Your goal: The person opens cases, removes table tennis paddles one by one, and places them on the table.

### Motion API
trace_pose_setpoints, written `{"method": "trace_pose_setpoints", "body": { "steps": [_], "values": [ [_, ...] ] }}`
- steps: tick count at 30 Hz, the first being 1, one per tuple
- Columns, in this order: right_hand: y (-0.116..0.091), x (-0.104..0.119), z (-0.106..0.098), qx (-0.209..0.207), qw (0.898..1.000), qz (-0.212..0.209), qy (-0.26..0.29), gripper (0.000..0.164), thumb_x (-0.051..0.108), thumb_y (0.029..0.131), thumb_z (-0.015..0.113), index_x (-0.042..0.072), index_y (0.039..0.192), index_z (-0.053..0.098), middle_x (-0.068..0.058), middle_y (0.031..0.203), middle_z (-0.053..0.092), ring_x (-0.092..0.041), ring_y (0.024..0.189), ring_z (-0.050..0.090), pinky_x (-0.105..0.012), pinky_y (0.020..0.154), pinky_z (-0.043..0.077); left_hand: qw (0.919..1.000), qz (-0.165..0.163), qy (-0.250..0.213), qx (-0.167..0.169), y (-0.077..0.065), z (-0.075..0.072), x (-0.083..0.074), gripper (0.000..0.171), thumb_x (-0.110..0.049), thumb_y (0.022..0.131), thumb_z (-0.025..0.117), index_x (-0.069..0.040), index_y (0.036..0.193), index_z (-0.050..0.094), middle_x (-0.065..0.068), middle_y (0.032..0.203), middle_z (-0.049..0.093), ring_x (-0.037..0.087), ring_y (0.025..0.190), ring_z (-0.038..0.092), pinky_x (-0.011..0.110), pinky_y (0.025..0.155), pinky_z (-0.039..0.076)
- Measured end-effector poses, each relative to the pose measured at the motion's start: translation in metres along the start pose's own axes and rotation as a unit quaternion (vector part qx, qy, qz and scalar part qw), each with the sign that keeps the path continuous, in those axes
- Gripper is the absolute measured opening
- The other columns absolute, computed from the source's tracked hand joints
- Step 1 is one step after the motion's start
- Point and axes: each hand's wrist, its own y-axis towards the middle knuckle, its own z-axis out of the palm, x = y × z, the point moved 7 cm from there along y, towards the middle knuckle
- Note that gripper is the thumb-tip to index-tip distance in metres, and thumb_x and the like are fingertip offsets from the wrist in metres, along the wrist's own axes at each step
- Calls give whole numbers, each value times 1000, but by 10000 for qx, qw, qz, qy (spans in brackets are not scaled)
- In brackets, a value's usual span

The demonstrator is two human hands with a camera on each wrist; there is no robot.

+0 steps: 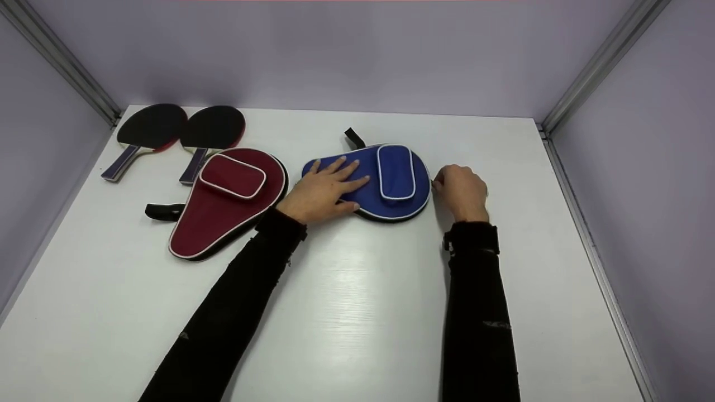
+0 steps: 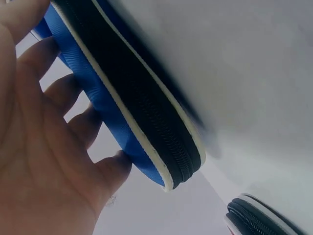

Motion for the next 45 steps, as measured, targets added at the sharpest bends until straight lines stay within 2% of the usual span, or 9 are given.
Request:
{"method": "trace_pose_setpoints", "body": {
  "steps": [9,16,21,29,33,36,40,45],
  "values": [
    [2,1,0,-102,9999,-13,18,24,18,115,73,-2,122,85,-26,117,86,-47,105,80,-65,86,63,9995,-307,-93,-56,6,2,4,72,-61,118,61,-39,184,40,4,198,24,35,187,18,73,150,17],
    [3,3,-1,-154,9998,-52,81,26,19,116,73,-3,123,84,-28,120,85,-50,109,81,-67,89,64,9970,-489,-584,-114,32,22,22,75,-63,116,65,-41,183,40,3,199,22,34,188,15,74,150,7],
    [2,2,-1,-77,9998,-1,156,28,21,116,72,-2,125,84,-28,123,85,-50,112,81,-67,90,64,9964,-507,-661,-151,46,28,30,77,-66,115,65,-42,184,39,3,199,21,35,188,15,75,150,8],
    [1,6,0,-51,9997,-80,220,29,24,116,73,-2,125,84,-28,122,85,-49,110,80,-67,89,64,9948,-713,-722,-121,57,21,37,76,-63,115,66,-41,183,40,4,199,21,35,188,14,75,150,6],
    [2,9,1,20,9996,-105,268,30,25,116,73,-1,126,84,-27,123,85,-47,111,80,-66,91,63,9940,-910,-608,-70,58,14,38,75,-62,116,66,-43,184,39,1,199,21,33,188,15,74,151,8],
    [2,11,1,35,9995,-138,271,30,25,116,73,-1,127,84,-27,125,85,-46,111,79,-64,91,63,9939,-1045,-345,11,56,7,36,74,-65,117,61,-45,184,35,-1,199,20,32,188,16,72,151,12],
    [2,15,3,28,9994,-195,287,30,24,115,74,-1,128,84,-25,122,85,-42,107,79,-61,89,62,9934,-1067,-411,-62,58,6,37,74,-66,118,59,-45,185,34,1,199,19,34,188,16,72,151,10],
    [2,22,9,17,9989,-352,309,27,23,115,74,0,126,85,-22,118,86,-40,107,79,-58,88,63,9921,-1056,-652,-175,69,16,46,76,-66,117,62,-40,185,37,4,199,20,37,187,15,75,150,8]
  ]
}}
